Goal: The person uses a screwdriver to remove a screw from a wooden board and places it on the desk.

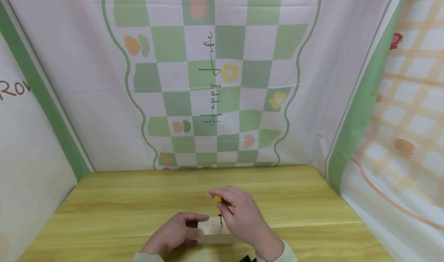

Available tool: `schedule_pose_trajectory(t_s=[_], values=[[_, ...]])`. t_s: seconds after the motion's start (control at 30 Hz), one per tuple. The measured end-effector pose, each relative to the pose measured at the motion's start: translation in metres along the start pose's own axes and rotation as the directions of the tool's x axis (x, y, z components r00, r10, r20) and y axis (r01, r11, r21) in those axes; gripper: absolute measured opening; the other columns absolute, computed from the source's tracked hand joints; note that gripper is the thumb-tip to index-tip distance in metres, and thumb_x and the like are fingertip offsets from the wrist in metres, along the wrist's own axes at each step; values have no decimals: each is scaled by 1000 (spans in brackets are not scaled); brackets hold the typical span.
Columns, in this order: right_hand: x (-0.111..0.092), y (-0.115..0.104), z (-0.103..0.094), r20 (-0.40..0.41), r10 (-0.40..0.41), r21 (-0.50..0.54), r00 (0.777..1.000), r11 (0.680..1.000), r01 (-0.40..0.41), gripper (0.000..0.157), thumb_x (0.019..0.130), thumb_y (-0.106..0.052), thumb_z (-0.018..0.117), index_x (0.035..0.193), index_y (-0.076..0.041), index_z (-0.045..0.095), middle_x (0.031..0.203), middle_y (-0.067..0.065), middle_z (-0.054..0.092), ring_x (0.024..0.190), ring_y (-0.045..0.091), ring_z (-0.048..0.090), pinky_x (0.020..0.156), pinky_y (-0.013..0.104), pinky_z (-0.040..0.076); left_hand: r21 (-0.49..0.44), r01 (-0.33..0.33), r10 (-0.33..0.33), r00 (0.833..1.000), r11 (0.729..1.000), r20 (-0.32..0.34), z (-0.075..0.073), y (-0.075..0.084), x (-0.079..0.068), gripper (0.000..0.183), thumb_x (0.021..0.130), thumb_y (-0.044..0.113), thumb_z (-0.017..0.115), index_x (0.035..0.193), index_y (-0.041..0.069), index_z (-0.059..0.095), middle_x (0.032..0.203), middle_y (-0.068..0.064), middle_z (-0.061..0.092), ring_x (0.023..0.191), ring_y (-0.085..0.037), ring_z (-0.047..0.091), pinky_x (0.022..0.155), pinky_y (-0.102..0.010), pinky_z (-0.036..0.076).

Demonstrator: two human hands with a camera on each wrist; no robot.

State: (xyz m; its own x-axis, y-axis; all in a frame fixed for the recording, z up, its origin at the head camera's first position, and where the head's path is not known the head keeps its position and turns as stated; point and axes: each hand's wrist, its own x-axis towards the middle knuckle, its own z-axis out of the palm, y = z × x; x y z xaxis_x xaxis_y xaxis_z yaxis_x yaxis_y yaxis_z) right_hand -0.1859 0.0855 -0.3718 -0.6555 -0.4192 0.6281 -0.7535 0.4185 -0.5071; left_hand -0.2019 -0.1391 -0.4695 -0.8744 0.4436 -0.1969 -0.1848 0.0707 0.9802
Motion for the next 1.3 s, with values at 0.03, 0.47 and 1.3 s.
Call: schedule_pose_trajectory(t_s=[0.03,0.47,1.3], values=[[0,0,0,11,1,-1,1000,1000,-1,32,90,5,69,117,-11,71,108,-4,66,87,9,62,73,26,56,-3,0,0,1000,1000,2,0,0,0,44,88,3,75,131,3,65,121,-12,63,95,-27,63,76,-42,58],[2,-3,5,-86,43,-158,995,986,-56,34,82,6,77,114,-4,73,85,-10,55,72,2,57,62,18,53,-3,2,-2,1000,1000,-6,0,0,-1,44,88,2,74,131,3,65,122,-13,62,93,-27,64,76,-41,58],[1,0,0,51,31,-45,998,999,-29,41,88,13,63,124,-7,62,104,-2,67,84,10,63,71,22,55,-20,0,0,1000,1000,10,1,1,-1,44,88,2,73,131,3,64,121,-12,63,96,-26,63,79,-43,57]])
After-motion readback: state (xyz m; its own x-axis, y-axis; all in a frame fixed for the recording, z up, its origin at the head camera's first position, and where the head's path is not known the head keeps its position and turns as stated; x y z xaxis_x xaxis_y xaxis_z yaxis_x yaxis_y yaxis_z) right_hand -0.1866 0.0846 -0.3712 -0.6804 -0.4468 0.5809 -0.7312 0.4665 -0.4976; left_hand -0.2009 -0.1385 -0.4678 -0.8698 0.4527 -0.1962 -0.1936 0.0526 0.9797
